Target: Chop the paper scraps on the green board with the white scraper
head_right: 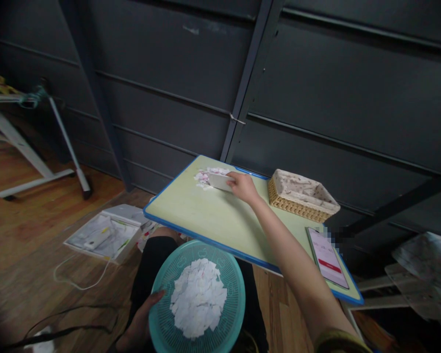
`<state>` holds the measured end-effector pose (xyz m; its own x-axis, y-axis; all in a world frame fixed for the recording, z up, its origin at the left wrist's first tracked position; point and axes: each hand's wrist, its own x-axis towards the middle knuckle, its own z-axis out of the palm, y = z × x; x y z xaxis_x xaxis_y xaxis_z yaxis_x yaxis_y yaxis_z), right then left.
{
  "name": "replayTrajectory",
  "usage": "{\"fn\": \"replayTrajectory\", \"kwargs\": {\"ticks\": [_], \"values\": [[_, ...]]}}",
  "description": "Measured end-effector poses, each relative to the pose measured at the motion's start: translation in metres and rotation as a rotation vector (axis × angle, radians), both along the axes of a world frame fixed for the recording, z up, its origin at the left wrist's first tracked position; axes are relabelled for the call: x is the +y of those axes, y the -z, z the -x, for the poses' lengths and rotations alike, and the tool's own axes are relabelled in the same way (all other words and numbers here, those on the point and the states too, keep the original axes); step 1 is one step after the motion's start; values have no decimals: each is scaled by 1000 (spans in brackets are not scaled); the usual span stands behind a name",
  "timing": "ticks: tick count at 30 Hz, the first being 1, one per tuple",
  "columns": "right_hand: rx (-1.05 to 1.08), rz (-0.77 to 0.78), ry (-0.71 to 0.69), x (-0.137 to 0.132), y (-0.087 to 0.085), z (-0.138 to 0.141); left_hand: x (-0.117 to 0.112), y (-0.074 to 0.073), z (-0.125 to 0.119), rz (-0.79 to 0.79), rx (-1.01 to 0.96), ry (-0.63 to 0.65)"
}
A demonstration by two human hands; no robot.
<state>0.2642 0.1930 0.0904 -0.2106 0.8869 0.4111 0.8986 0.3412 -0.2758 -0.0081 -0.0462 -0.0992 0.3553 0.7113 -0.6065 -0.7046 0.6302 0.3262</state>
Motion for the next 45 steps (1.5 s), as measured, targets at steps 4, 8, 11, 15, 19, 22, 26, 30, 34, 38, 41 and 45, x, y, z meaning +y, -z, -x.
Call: {"fn": "replayTrajectory", "kwargs": {"ticks": [4,8,11,15,19,22,26,30,34,38,41,45], "values": [[65,11,-34,-2,-5,-7,0,4,1,-17,23,22],[184,-5,-77,3,1,-6,-1,9,1,-62,28,46],[282,-8,-127,13,12,1,-1,9,2,-96,42,60],[427,18,-163,28,28,14,0,3,2,-117,64,61],[462,84,-180,35,39,23,-1,-1,1,-132,70,72],[441,104,-180,33,42,25,-3,1,2,-118,73,68],[393,114,-186,23,39,23,-3,5,3,-93,75,50],[348,94,-191,5,37,18,-2,6,2,-114,52,38],[335,110,-193,-22,41,11,-1,5,2,-134,29,36],[353,147,-176,-57,48,1,0,5,2,-110,6,53],[370,139,-186,-84,55,-9,1,6,3,-86,4,53],[348,108,-234,-107,60,-19,2,7,4,-91,27,54]]}}
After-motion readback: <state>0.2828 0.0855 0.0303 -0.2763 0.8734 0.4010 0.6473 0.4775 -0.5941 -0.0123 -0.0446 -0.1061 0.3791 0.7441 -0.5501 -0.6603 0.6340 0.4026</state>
